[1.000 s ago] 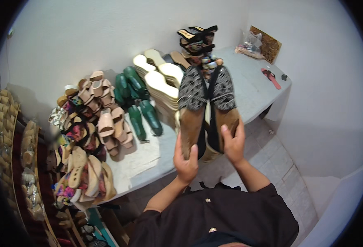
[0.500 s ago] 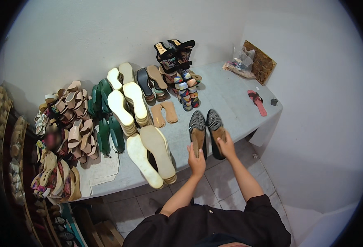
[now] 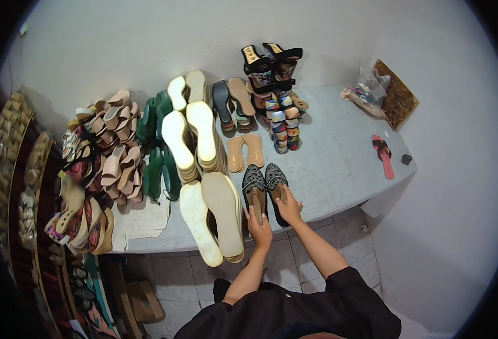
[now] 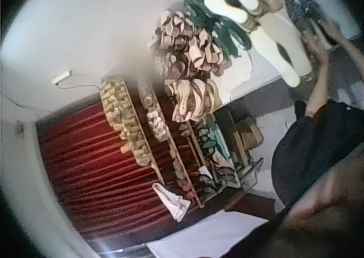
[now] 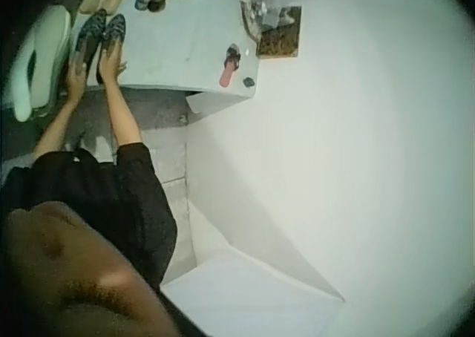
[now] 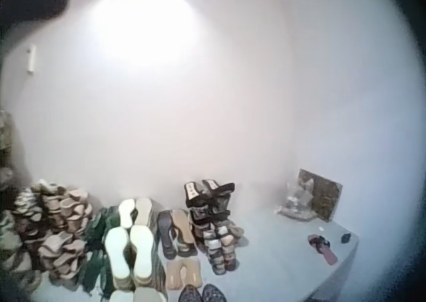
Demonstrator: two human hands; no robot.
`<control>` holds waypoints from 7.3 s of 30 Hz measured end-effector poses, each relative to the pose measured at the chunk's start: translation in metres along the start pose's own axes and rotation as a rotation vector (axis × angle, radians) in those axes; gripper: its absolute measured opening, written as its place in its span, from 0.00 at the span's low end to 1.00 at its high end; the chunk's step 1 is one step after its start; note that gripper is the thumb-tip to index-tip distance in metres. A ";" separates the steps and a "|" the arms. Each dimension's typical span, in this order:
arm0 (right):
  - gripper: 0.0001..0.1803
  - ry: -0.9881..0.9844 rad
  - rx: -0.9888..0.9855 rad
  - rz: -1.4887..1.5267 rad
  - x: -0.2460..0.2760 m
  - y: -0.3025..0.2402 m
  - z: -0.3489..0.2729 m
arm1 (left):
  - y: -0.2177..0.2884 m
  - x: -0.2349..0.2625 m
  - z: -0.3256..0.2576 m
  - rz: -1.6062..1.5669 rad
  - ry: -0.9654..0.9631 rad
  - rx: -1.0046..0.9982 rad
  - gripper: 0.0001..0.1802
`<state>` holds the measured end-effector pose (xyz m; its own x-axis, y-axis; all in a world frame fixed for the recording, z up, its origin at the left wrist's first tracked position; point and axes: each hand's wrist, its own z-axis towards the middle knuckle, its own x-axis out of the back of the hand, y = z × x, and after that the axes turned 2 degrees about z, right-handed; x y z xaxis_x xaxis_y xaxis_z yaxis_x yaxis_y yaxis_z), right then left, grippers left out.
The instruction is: Sort and arrange various styles of footwear components and finished shoes on a workbench and shelves.
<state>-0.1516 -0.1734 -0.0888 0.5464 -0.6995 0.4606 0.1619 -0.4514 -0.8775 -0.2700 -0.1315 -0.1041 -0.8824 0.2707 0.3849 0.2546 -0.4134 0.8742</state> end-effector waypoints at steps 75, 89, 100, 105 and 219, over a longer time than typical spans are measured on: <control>0.19 -0.681 0.969 0.256 -0.564 -0.388 -0.386 | -0.218 0.801 -0.053 0.711 0.872 0.297 0.19; 0.17 -0.891 1.020 0.154 -0.734 -0.423 -0.452 | -0.289 0.930 -0.054 0.866 0.999 0.452 0.21; 0.23 -0.977 0.841 -0.340 -0.886 -0.386 -0.482 | -0.394 0.940 -0.098 0.846 1.003 0.744 0.22; 0.28 -0.995 0.816 -0.515 -0.931 -0.370 -0.513 | -0.450 0.948 -0.085 0.805 0.869 1.108 0.38; 0.39 -0.159 0.206 1.120 -0.099 -0.129 -0.324 | 0.042 0.388 0.027 0.194 -0.109 -0.607 0.43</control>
<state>-0.4928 -0.2256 0.0224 0.5634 -0.5668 -0.6011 -0.3571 0.4890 -0.7958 -0.5909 -0.0201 0.0897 -0.7892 0.2155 0.5750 0.1077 -0.8733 0.4751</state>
